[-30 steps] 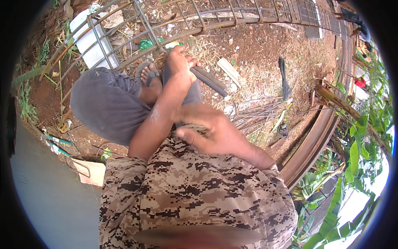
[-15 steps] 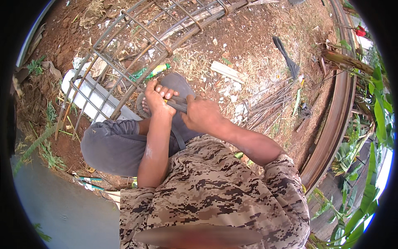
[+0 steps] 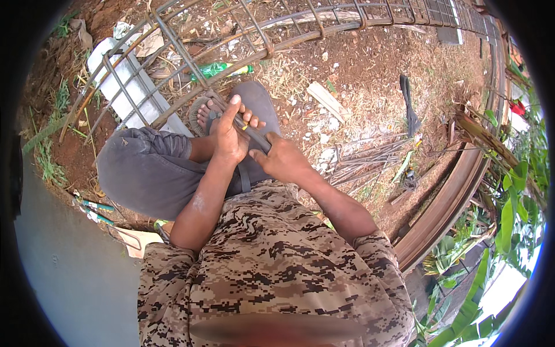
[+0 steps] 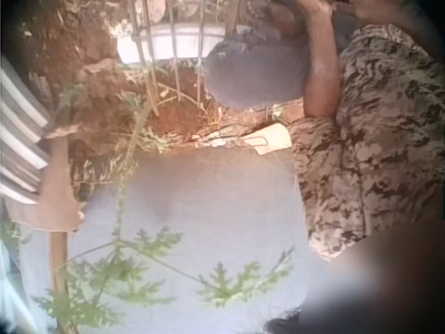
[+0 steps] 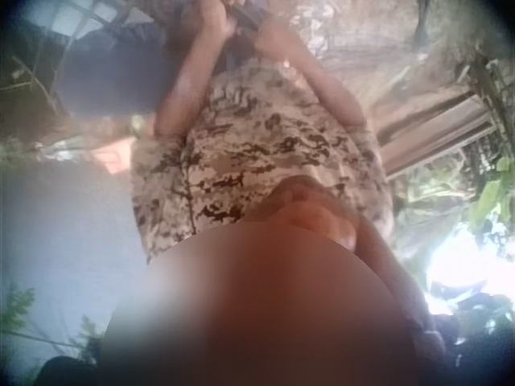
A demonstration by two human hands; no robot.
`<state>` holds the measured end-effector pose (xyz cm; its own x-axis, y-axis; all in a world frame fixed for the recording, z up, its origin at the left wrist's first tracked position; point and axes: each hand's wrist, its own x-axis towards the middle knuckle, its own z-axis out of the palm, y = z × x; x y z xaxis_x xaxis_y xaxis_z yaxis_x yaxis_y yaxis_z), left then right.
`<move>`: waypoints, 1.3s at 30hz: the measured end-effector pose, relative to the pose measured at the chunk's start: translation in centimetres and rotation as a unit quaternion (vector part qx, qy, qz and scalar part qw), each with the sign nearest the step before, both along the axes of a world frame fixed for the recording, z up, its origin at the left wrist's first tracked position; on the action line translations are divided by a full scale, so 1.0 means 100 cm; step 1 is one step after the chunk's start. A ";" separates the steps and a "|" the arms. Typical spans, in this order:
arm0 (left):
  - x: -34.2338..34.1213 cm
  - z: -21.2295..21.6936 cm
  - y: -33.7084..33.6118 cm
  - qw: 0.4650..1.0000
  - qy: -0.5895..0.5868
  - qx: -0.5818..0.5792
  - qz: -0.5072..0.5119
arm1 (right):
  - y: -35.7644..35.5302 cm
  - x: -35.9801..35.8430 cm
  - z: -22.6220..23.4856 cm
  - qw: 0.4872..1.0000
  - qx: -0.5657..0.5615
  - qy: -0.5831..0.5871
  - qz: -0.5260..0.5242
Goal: The person sits on the ground and uses pliers to twist wire ties around the intersections of a rebar cage. They repeatedly pick up wire ties, wrap them around the bars, and twist them to secure the structure.
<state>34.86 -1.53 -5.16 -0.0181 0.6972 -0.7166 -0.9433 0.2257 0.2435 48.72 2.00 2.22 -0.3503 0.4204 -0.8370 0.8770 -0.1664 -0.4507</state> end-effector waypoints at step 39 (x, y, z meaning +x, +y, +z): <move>-0.009 0.049 0.030 0.988 -0.088 -0.128 -0.021 | 0.009 0.013 -0.005 0.601 -0.685 0.170 -0.375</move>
